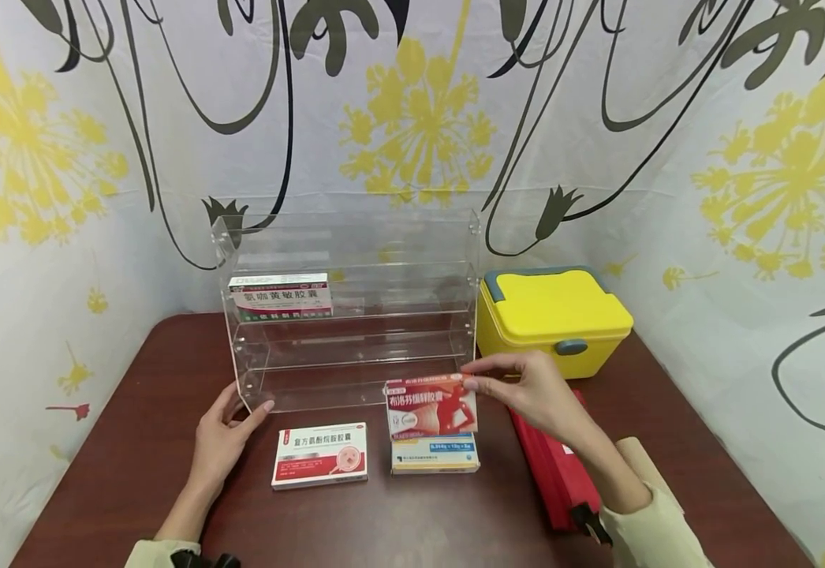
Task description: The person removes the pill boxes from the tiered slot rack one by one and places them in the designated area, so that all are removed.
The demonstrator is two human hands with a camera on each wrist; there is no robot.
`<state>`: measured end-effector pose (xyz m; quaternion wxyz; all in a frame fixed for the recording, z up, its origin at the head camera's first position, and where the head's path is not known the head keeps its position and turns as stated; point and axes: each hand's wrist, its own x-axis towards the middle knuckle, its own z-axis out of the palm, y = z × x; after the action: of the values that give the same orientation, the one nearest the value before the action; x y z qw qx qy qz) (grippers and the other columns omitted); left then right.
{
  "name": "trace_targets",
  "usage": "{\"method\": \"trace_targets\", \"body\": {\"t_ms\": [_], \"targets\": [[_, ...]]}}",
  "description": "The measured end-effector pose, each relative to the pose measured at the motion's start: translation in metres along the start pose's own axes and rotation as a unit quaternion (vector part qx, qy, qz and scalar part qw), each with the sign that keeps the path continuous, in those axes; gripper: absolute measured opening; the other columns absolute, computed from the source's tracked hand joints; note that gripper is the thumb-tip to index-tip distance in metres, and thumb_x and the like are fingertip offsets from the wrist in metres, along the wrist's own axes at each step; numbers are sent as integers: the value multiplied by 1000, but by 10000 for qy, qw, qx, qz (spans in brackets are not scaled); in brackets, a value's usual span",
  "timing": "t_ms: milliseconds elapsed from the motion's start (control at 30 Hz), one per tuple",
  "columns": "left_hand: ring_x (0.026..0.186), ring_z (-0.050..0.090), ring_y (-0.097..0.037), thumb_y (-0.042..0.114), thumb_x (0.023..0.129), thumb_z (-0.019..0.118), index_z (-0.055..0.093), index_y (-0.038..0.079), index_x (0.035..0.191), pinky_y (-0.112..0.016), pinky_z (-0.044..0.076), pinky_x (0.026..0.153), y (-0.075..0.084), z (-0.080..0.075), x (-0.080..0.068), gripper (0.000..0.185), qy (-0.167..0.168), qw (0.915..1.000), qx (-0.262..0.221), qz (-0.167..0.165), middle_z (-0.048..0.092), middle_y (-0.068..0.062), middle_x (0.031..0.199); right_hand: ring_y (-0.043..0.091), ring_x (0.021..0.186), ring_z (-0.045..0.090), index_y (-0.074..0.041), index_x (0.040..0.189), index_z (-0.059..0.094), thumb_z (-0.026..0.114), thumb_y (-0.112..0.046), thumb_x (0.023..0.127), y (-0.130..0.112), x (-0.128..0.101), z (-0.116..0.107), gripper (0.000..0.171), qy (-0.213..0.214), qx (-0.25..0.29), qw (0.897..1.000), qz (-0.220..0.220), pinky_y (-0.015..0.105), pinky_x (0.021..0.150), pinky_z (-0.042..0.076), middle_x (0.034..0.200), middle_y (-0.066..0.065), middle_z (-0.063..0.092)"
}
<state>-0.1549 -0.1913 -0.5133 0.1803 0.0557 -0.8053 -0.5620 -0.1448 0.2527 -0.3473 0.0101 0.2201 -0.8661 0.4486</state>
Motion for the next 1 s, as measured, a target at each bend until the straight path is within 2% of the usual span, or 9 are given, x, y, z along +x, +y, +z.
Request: {"method": "trace_targets", "body": {"t_ms": [267, 333, 500, 533, 600, 867, 1000], "targets": [[117, 57, -16, 35, 81, 82, 54, 20, 141, -14, 47, 66, 1, 0, 0, 68, 8, 10000, 8, -5, 59, -8, 134, 20, 75, 67, -17, 106, 77, 78, -27, 84, 20, -26, 23, 24, -155, -14, 9996, 242, 27, 65, 54, 89, -7, 73], [118, 57, -16, 35, 81, 81, 53, 20, 141, -14, 47, 66, 1, 0, 0, 68, -17, 10000, 5, -1, 59, -7, 134, 19, 74, 69, -16, 106, 77, 78, -28, 85, 26, -34, 28, 25, -227, 58, 9991, 347, 23, 71, 53, 86, -7, 73], [117, 57, -16, 34, 82, 82, 54, 20, 141, -14, 47, 66, 3, -1, 1, 67, 0, 10000, -13, 53, 60, -7, 132, 26, 73, 71, -10, 108, 75, 76, -22, 87, 37, -52, 39, 24, -579, 679, 9938, 661, 31, 74, 56, 87, -2, 74], [118, 57, -16, 34, 82, 82, 54, 20, 141, -13, 47, 67, 3, -1, 1, 67, 6, 10000, -12, 65, 61, -7, 132, 27, 74, 71, -9, 108, 75, 75, -20, 88, 39, -55, 41, 23, -649, 811, 9921, 707, 36, 69, 57, 89, 0, 74], [117, 57, -16, 34, 82, 82, 54, 20, 141, -13, 47, 66, 4, -2, 1, 67, 16, 10000, -10, 73, 61, -7, 132, 28, 74, 71, -7, 108, 75, 75, -18, 88, 41, -60, 44, 23, -772, 1001, 9888, 791, 39, 69, 57, 91, 2, 74], [118, 57, -17, 35, 82, 81, 53, 20, 142, -13, 46, 66, 4, -1, 0, 68, -7, 10000, 46, 77, 60, -8, 133, 27, 72, 69, -9, 108, 75, 75, -26, 88, 51, -76, 47, 27, -1105, 840, 9814, 1323, 36, 67, 57, 93, 1, 73], [118, 57, -17, 35, 82, 81, 52, 20, 142, -13, 46, 66, 3, -1, 0, 68, -22, 10000, 49, 53, 60, -7, 132, 25, 72, 70, -8, 109, 75, 74, -28, 89, 57, -83, 48, 29, -1253, 738, 9788, 1439, 35, 66, 56, 97, -1, 73]]}}
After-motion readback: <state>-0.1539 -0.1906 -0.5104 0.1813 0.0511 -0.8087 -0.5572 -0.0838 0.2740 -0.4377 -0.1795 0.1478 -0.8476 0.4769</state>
